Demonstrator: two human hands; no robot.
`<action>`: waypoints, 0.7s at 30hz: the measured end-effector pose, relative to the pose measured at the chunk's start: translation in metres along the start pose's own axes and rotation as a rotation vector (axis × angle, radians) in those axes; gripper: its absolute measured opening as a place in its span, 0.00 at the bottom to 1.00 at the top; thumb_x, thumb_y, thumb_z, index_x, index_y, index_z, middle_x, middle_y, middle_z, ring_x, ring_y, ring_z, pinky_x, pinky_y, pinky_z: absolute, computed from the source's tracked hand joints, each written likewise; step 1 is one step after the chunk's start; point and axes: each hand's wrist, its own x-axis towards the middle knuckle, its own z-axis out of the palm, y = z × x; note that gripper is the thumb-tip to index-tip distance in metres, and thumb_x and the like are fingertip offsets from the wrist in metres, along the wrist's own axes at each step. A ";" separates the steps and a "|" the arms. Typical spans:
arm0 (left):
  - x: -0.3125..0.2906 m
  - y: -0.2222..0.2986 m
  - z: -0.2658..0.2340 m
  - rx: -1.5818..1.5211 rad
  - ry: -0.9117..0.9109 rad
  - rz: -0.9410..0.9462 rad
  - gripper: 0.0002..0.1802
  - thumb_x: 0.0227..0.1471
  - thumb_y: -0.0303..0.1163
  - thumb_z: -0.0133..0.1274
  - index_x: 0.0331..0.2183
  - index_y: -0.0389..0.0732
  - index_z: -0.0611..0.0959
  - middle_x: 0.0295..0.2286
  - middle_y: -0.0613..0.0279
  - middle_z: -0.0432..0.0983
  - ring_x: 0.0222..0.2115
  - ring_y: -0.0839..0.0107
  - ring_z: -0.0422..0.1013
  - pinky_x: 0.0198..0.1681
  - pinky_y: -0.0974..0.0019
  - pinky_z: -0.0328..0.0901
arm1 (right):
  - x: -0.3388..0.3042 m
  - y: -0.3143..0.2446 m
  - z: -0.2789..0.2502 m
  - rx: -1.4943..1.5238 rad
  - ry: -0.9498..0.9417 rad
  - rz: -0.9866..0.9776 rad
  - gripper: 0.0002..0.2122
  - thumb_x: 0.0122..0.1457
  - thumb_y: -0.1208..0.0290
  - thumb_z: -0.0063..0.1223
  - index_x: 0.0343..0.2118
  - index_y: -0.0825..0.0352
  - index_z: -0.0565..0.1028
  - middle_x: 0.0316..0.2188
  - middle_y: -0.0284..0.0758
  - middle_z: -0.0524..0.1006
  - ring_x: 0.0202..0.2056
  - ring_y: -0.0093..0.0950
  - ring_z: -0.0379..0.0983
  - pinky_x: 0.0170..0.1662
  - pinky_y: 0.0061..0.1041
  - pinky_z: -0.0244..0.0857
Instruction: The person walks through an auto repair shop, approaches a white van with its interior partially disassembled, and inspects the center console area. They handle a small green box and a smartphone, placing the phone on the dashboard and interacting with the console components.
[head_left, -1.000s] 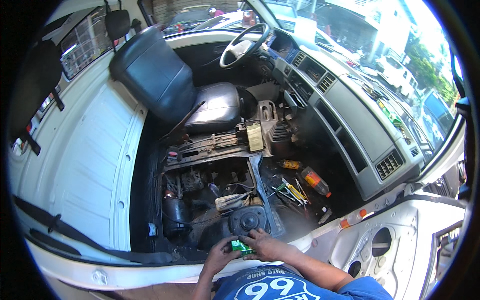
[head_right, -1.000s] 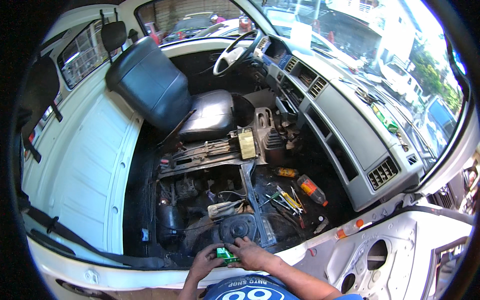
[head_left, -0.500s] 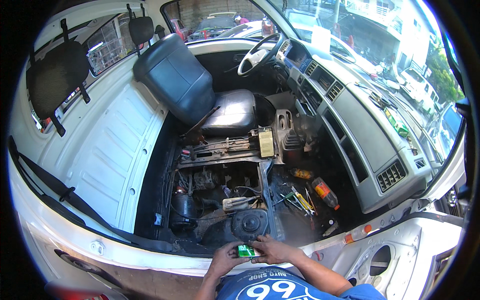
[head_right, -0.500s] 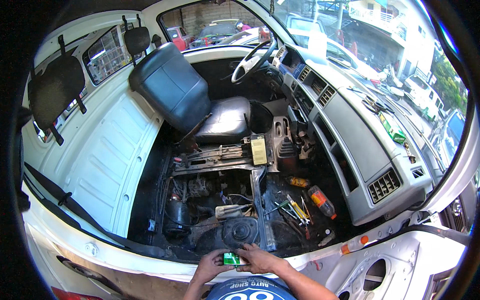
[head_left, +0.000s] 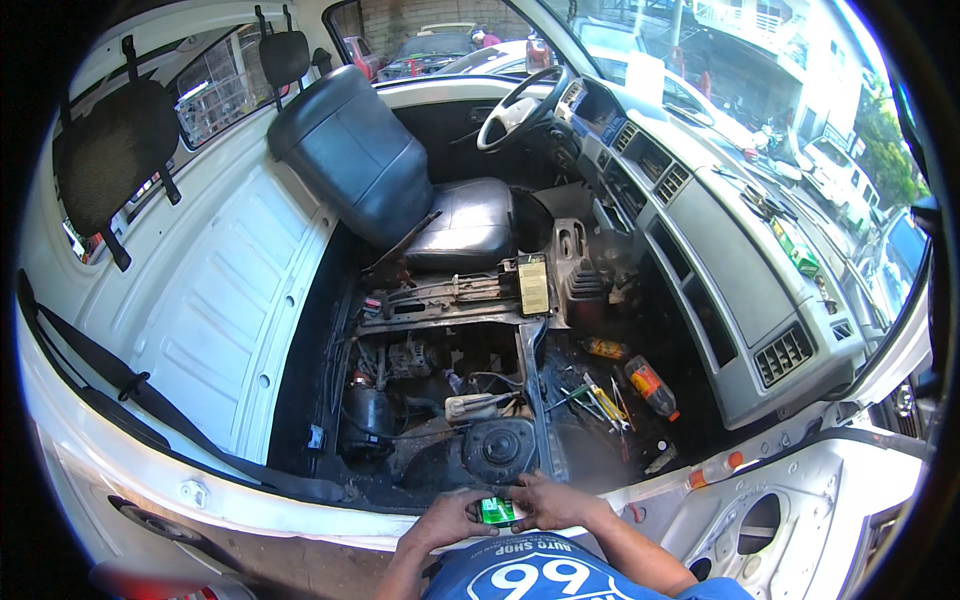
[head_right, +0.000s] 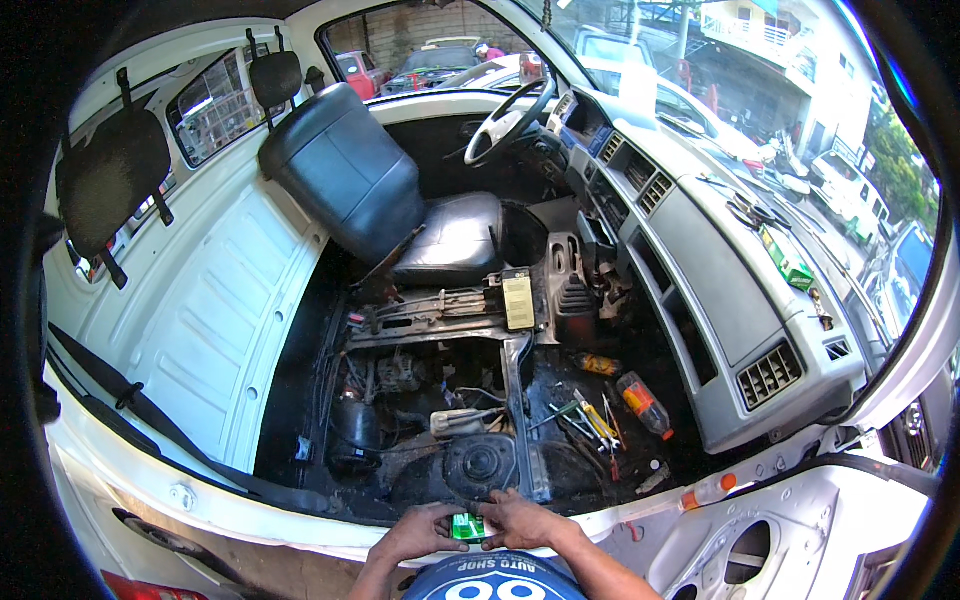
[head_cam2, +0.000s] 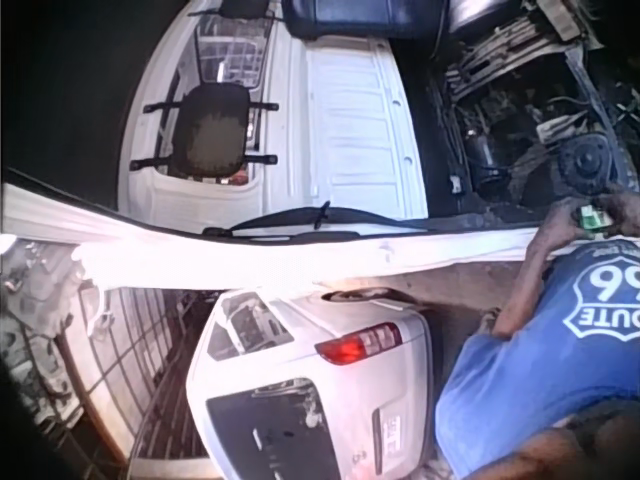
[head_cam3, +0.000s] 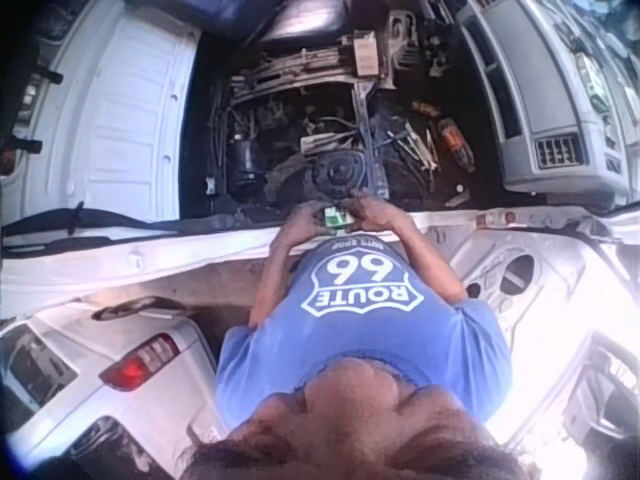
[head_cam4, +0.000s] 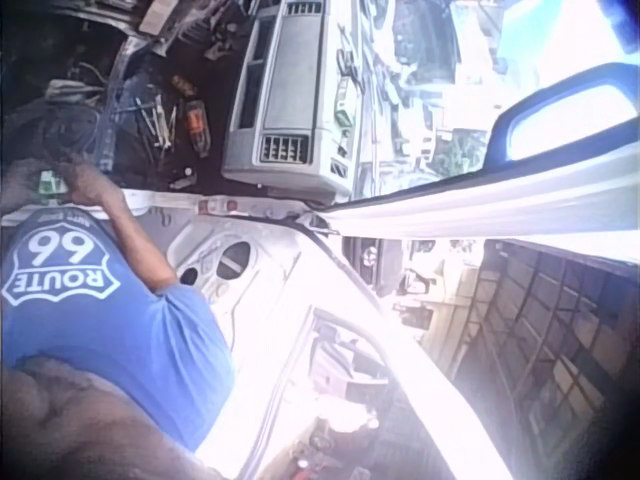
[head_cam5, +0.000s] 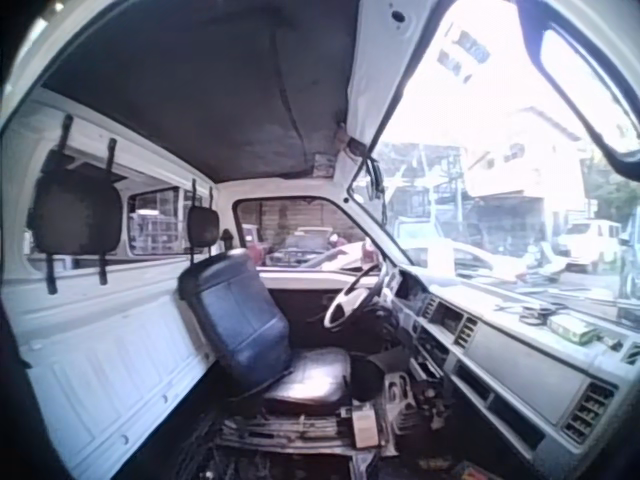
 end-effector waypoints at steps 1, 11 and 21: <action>-0.001 -0.002 -0.002 0.036 0.000 0.015 0.40 0.43 0.38 0.74 0.57 0.41 0.77 0.48 0.53 0.79 0.46 0.65 0.77 0.54 0.62 0.71 | 0.000 0.002 -0.002 0.021 0.011 -0.001 0.29 0.54 0.51 0.65 0.53 0.67 0.73 0.46 0.49 0.70 0.49 0.50 0.65 0.53 0.46 0.62; 0.014 -0.005 -0.015 -0.332 0.092 0.075 0.38 0.50 0.36 0.70 0.60 0.39 0.74 0.52 0.51 0.76 0.53 0.62 0.73 0.59 0.57 0.67 | 0.002 0.008 -0.006 0.128 0.115 0.097 0.32 0.56 0.42 0.60 0.51 0.69 0.75 0.45 0.48 0.72 0.50 0.48 0.67 0.51 0.45 0.63; 0.012 -0.020 -0.011 -0.646 0.216 0.129 0.24 0.58 0.36 0.64 0.53 0.36 0.79 0.39 0.60 0.81 0.39 0.77 0.74 0.41 0.71 0.71 | -0.001 -0.002 -0.008 0.815 0.127 0.147 0.22 0.71 0.50 0.46 0.50 0.69 0.74 0.39 0.45 0.78 0.44 0.35 0.74 0.49 0.33 0.67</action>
